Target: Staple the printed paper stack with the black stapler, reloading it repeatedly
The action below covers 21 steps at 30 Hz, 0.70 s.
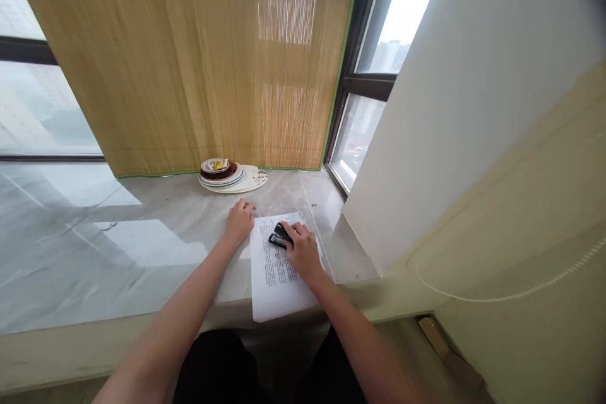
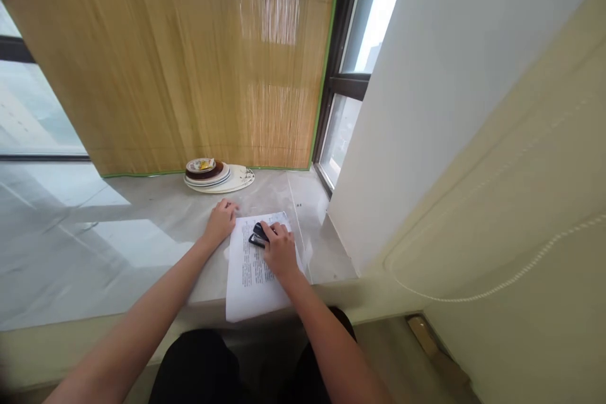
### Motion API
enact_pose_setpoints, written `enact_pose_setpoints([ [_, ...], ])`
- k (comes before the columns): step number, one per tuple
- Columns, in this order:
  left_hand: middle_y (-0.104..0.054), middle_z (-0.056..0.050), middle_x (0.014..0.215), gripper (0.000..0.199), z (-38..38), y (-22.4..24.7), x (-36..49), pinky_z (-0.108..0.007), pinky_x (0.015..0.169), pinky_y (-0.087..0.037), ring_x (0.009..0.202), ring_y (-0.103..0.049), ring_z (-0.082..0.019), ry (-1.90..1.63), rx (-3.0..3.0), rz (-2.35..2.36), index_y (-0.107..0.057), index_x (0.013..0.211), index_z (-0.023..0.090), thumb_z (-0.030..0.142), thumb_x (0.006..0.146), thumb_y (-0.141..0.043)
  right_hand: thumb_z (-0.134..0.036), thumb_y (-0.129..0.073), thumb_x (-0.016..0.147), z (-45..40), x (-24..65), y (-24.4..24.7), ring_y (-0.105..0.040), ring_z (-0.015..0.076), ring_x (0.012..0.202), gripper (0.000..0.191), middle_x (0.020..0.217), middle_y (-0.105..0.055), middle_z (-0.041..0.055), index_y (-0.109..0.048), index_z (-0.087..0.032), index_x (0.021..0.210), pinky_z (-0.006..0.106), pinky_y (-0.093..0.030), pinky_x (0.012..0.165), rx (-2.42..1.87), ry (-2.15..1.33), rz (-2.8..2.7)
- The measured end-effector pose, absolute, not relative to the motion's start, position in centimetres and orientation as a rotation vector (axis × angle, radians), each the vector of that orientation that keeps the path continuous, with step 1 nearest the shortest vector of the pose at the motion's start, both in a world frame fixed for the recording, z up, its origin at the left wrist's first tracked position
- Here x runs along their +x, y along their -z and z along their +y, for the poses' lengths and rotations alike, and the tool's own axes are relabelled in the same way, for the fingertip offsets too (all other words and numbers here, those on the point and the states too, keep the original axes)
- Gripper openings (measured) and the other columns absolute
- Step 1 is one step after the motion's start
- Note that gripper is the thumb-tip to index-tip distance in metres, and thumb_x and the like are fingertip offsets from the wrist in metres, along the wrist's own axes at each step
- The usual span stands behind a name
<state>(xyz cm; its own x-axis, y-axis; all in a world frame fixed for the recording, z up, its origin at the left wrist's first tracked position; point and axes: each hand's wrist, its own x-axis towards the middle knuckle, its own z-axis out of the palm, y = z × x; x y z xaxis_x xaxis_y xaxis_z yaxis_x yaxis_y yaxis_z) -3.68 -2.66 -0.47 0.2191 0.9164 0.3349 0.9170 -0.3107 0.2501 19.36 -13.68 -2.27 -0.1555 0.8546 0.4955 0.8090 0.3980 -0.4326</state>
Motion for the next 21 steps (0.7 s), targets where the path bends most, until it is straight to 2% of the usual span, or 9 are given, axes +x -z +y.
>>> enact_pose_setpoints([
  [2,-0.066,-0.019,0.134,0.035,-4.0,0.5,-7.2,-0.05,0.109,-0.051,0.128,-0.063,-0.036,0.588,-2.42,-1.891,-0.077,0.119,0.021,0.014,0.097,-0.05,-0.016,-0.059,0.093,-13.8,20.7,3.0,-0.069,0.039,0.108,0.06,0.116,-0.075,0.0116,-0.069,-0.034,0.15,0.058,-0.06,0.088,-1.421,-0.067,-1.943],
  [6,-0.059,-0.023,0.152,0.045,-7.5,0.8,-18.2,-0.054,0.111,-0.051,0.136,-0.061,-0.041,0.238,-2.146,-2.136,-0.069,0.141,0.018,0.028,0.105,-0.044,-0.025,-0.062,0.096,-12.6,26.3,3.6,-0.07,0.0333,0.103,0.052,0.11,-0.074,0.0103,-0.071,-0.032,0.146,0.054,-0.063,0.095,-1.39,-0.048,-1.821],
  [8,-0.054,-0.027,0.159,0.052,-9.3,1.1,-23.5,-0.065,0.113,-0.048,0.145,-0.055,-0.047,0.154,-2.021,-2.264,-0.063,0.151,0.017,0.037,0.108,-0.041,-0.038,-0.065,0.099,-10.9,28.7,3.2,-0.073,0.0296,0.098,0.047,0.111,-0.076,0.0096,-0.072,-0.027,0.144,0.051,-0.065,0.094,-1.361,-0.158,-1.805],
  [9,-0.054,-0.027,0.16,0.054,-10.1,1.2,-25.5,-0.07,0.111,-0.047,0.146,-0.054,-0.049,0.137,-2.006,-2.34,-0.06,0.155,0.02,0.04,0.109,-0.04,-0.042,-0.058,0.104,-9.8,29.5,2.9,-0.074,0.0276,0.097,0.048,0.117,-0.077,0.0106,-0.07,-0.024,0.146,0.048,-0.065,0.094,-1.408,-0.211,-1.781],
  [11,-0.05,-0.023,0.167,0.054,-11.4,1.4,-27.7,-0.07,0.118,-0.042,0.153,-0.05,-0.045,0.207,-2.05,-2.332,-0.056,0.159,0.023,0.037,0.11,-0.036,-0.04,-0.036,0.113,-7.3,30.5,2.2,-0.074,0.0264,0.112,0.051,0.134,-0.074,0.0152,-0.069,-0.017,0.145,0.046,-0.063,0.101,-1.599,-0.202,-1.771],
  [13,-0.051,-0.022,0.168,0.054,-12.0,1.5,-28.0,-0.07,0.122,-0.039,0.154,-0.05,-0.043,0.255,-2.029,-2.327,-0.057,0.159,0.024,0.036,0.11,-0.036,-0.033,-0.038,0.111,-4.7,30.5,1.8,-0.067,0.0296,0.135,0.049,0.148,-0.068,0.0199,-0.07,-0.012,0.142,0.05,-0.054,0.118,-1.665,-0.191,-1.812],
  [15,-0.053,-0.023,0.166,0.055,-12.3,1.3,-27.3,-0.07,0.12,-0.041,0.15,-0.053,-0.044,0.248,-1.982,-2.339,-0.058,0.157,0.022,0.037,0.11,-0.034,-0.028,-0.049,0.106,-2.7,29.8,1.8,-0.055,0.0334,0.152,0.046,0.162,-0.059,0.0228,-0.069,-0.011,0.144,0.055,-0.042,0.129,-1.692,-0.214,-1.908],
  [18,-0.054,-0.022,0.164,0.056,-12.3,1.1,-26.3,-0.068,0.117,-0.043,0.146,-0.055,-0.044,0.24,-1.966,-2.333,-0.059,0.155,0.022,0.039,0.11,-0.031,-0.028,-0.056,0.104,-0.9,27.7,2.5,-0.046,0.0373,0.161,0.049,0.169,-0.05,0.0267,-0.064,-0.011,0.15,0.061,-0.034,0.132,-1.745,-0.276,-2.082],
  [21,-0.055,-0.021,0.163,0.054,-12.2,1.3,-26.5,-0.067,0.117,-0.043,0.146,-0.055,-0.043,0.253,-1.965,-2.321,-0.059,0.155,0.023,0.038,0.11,-0.033,-0.031,-0.05,0.109,-0.1,24.2,3.2,-0.038,0.0369,0.166,0.053,0.173,-0.043,0.0277,-0.057,-0.01,0.158,0.063,-0.027,0.135,-1.752,-0.294,-2.235],
])
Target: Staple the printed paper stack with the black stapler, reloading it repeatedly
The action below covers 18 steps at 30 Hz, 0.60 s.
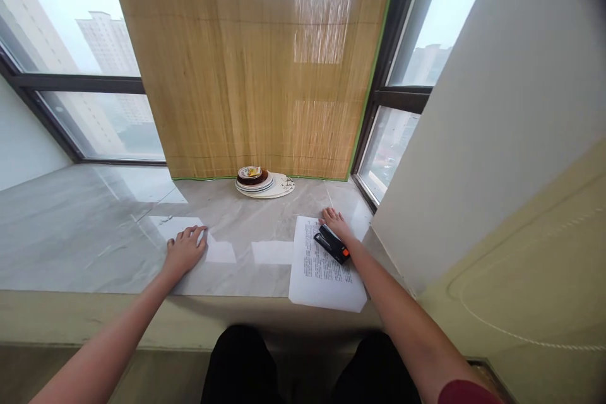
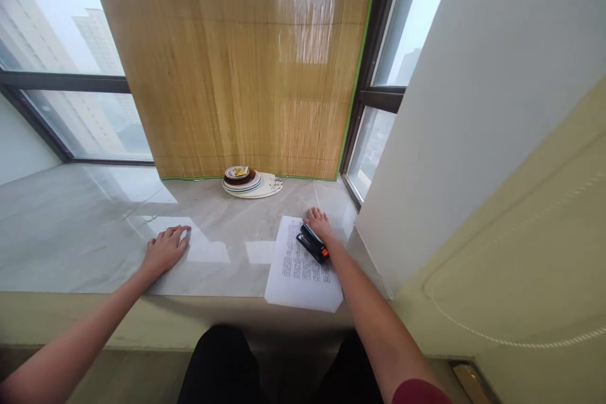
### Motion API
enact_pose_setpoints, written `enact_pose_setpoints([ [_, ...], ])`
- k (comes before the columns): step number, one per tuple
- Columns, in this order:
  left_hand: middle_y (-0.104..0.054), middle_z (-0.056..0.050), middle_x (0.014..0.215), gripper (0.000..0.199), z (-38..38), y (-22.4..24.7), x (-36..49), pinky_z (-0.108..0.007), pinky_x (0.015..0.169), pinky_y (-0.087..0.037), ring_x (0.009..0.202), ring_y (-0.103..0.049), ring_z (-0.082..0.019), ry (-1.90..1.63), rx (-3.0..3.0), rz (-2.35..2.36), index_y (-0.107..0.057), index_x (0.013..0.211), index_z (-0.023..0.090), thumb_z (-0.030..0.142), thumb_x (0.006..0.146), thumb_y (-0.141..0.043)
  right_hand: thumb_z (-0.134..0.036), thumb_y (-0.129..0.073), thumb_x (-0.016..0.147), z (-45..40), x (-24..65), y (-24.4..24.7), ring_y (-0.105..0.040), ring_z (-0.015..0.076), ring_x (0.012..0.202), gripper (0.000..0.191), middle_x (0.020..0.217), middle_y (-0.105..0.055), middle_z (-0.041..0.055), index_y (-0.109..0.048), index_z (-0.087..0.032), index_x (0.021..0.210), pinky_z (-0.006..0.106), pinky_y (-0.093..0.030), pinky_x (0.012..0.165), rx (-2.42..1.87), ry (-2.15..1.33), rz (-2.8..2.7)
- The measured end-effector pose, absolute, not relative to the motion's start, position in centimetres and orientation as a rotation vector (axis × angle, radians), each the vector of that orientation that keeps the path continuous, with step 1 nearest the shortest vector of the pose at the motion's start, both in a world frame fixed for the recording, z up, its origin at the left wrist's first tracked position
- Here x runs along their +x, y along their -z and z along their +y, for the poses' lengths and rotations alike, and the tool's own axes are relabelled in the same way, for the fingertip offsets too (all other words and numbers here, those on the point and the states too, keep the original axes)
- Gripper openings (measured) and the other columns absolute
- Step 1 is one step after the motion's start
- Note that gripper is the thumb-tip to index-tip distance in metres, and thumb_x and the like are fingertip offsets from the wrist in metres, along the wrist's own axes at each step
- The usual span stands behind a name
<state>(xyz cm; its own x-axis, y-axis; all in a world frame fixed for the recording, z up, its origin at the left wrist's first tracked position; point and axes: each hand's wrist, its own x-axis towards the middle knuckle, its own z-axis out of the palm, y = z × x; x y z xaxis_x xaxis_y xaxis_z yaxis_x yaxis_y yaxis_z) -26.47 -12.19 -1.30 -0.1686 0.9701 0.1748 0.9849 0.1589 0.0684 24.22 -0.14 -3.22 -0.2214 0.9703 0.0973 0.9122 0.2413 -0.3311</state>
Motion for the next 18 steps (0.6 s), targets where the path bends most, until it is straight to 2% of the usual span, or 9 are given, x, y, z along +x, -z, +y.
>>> enact_pose_setpoints([
  [4,-0.056,-0.022,0.161,0.054,-12.1,2.0,-27.0,-0.068,0.114,-0.043,0.143,-0.056,-0.044,0.274,-1.959,-2.295,-0.059,0.156,0.021,0.037,0.109,-0.038,-0.035,-0.045,0.113,0.8,15.9,3.7,-0.029,0.0291,0.171,0.056,0.181,-0.033,0.0158,-0.048,-0.021,0.166,0.056,-0.022,0.139,-1.618,-0.294,-2.422],
  [7,-0.057,-0.02,0.161,0.052,-12.1,2.1,-27.0,-0.066,0.115,-0.044,0.141,-0.057,-0.041,0.283,-1.929,-2.303,-0.061,0.155,0.022,0.036,0.11,-0.039,-0.039,-0.044,0.113,1.4,7.7,3.6,-0.038,0.0284,0.167,0.058,0.185,-0.023,0.0117,-0.044,-0.027,0.17,0.055,-0.021,0.139,-1.514,-0.302,-2.49],
  [11,-0.059,-0.018,0.16,0.05,-12.3,2.0,-26.7,-0.062,0.115,-0.044,0.142,-0.057,-0.039,0.267,-1.926,-2.305,-0.061,0.154,0.023,0.035,0.11,-0.041,-0.04,-0.043,0.114,1.8,-1.2,3.0,-0.032,0.0269,0.169,0.056,0.183,-0.03,0.011,-0.046,-0.027,0.169,0.057,-0.02,0.14,-1.366,-0.336,-2.566],
  [14,-0.06,-0.017,0.158,0.05,-12.4,2.0,-26.8,-0.062,0.115,-0.044,0.141,-0.057,-0.039,0.261,-1.925,-2.3,-0.062,0.154,0.024,0.033,0.109,-0.042,-0.038,-0.044,0.115,1.9,-4.2,2.8,-0.027,0.0272,0.171,0.053,0.182,-0.033,0.0109,-0.049,-0.027,0.166,0.061,-0.019,0.139,-1.268,-0.349,-2.619],
  [18,-0.061,-0.017,0.155,0.048,-12.3,2.2,-27.0,-0.06,0.114,-0.043,0.138,-0.058,-0.039,0.277,-1.921,-2.28,-0.063,0.153,0.025,0.033,0.109,-0.044,-0.039,-0.042,0.116,2.0,-4.1,3.3,-0.011,0.0307,0.175,0.052,0.185,-0.024,0.0069,-0.052,-0.026,0.165,0.067,-0.013,0.138,-1.2,-0.325,-2.656],
])
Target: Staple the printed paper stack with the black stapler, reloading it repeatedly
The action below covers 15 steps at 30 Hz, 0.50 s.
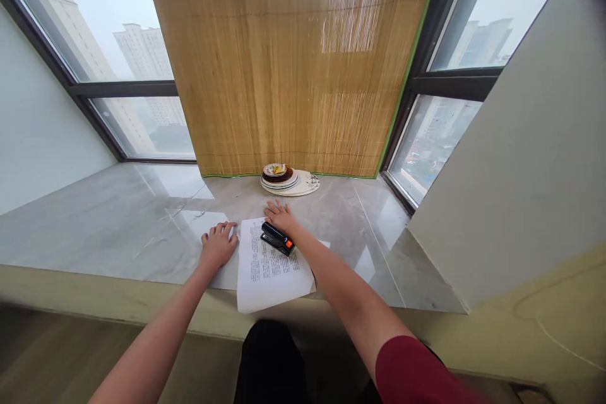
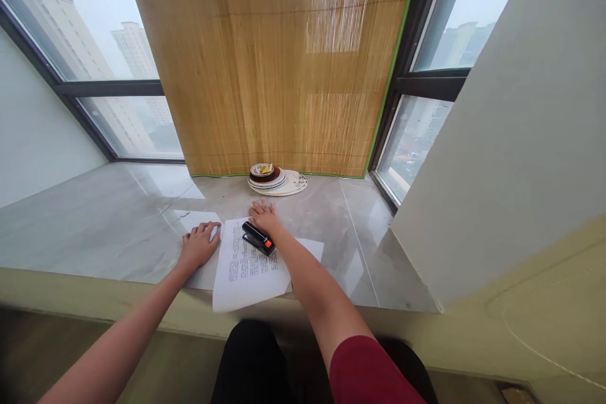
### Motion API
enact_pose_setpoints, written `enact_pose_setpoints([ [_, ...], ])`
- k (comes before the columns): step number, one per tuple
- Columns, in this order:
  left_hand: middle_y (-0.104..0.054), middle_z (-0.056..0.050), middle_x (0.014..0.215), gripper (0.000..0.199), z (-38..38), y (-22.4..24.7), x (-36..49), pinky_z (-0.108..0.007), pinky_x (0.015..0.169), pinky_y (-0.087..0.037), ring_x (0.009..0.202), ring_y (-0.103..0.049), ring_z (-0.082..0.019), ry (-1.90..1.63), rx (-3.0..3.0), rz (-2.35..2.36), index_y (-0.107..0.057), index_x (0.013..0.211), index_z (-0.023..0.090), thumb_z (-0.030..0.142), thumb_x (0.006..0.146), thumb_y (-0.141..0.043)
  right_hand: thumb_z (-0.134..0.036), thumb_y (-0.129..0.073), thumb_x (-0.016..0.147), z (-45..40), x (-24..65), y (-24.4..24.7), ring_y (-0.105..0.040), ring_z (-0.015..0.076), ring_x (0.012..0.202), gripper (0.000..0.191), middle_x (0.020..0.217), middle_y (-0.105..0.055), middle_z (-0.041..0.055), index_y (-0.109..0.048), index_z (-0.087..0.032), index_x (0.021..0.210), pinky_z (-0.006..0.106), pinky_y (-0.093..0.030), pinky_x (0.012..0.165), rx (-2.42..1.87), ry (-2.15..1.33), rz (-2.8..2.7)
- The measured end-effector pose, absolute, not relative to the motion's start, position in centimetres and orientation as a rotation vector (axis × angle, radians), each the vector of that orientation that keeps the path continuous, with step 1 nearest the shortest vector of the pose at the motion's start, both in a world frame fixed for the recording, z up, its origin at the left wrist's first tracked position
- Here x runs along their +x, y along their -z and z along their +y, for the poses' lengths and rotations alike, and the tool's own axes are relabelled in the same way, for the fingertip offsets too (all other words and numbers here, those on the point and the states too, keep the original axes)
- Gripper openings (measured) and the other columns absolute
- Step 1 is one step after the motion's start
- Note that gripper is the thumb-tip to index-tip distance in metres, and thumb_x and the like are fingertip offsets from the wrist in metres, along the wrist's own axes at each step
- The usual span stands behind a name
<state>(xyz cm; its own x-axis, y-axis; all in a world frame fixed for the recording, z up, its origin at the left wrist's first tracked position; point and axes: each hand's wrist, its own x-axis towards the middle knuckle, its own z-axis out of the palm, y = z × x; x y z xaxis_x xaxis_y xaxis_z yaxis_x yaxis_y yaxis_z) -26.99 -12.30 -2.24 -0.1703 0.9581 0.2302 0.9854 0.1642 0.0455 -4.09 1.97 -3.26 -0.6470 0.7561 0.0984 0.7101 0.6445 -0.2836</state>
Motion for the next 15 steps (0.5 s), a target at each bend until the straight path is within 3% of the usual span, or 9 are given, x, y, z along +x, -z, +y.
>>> enact_pose_setpoints([
  [6,-0.062,-0.017,0.154,0.047,-12.1,2.8,-27.2,-0.057,0.112,-0.044,0.136,-0.06,-0.038,0.3,-1.916,-2.254,-0.064,0.151,0.025,0.033,0.109,-0.046,-0.036,-0.034,0.117,0.9,1.2,3.5,-0.014,0.0294,0.174,0.057,0.186,-0.017,0.0102,-0.041,-0.022,0.172,0.066,-0.017,0.138,-1.224,-0.296,-2.639],
  [15,-0.062,-0.018,0.152,0.048,-12.2,2.3,-27.1,-0.061,0.111,-0.045,0.136,-0.059,-0.04,0.3,-1.92,-2.269,-0.063,0.152,0.023,0.033,0.108,-0.045,-0.035,-0.042,0.115,0.5,14.4,3.5,-0.018,0.0326,0.173,0.05,0.185,-0.024,0.007,-0.057,-0.034,0.163,0.069,-0.018,0.136,-1.171,-0.428,-2.641],
])
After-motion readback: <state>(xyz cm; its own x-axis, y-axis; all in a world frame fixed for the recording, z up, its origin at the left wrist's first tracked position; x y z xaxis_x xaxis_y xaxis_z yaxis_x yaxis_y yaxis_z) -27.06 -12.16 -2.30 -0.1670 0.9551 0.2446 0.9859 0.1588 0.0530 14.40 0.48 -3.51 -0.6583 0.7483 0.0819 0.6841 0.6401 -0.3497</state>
